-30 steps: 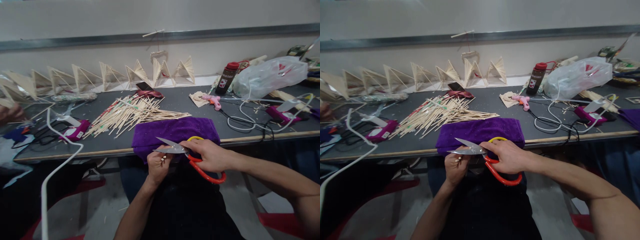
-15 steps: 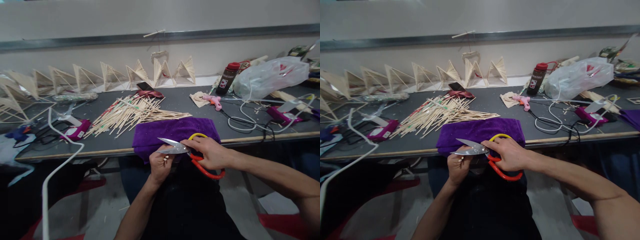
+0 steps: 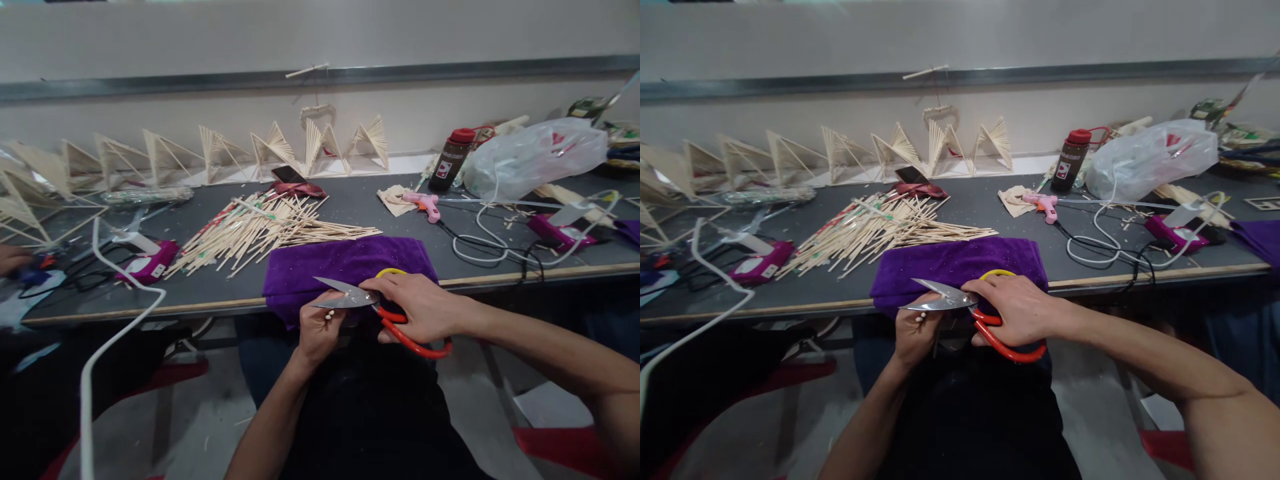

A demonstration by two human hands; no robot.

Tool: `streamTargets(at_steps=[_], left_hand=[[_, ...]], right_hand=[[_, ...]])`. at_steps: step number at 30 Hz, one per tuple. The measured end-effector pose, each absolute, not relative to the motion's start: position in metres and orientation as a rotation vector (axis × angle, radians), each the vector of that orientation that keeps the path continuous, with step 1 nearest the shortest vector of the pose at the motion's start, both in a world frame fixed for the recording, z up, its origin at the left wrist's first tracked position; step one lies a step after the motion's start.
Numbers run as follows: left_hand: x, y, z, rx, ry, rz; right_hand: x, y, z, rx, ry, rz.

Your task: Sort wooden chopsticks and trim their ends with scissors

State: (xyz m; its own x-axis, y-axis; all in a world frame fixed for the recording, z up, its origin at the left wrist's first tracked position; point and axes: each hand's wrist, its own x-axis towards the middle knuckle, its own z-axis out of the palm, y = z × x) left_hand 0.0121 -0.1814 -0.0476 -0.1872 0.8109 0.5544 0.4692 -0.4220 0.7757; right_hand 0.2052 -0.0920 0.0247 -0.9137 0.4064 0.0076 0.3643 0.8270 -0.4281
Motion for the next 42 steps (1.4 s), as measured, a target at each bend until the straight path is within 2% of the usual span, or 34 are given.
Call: streamTargets(at_steps=[21,35,42], left_hand=[[0.014,-0.186,-0.046,1.814,1.403,1.654],[0.015,-0.185,-0.051,1.802,1.435,1.655],[0.016,-0.184,-0.055,1.592,1.449,1.574]], right_hand=[[0.205,-0.097,0.029,-0.585,-2.921,0.715],[0.204,-0.091,0.015,-0.526,-2.932,0.504],[0.205,-0.089,0.010,-0.562,-2.923,0.497]])
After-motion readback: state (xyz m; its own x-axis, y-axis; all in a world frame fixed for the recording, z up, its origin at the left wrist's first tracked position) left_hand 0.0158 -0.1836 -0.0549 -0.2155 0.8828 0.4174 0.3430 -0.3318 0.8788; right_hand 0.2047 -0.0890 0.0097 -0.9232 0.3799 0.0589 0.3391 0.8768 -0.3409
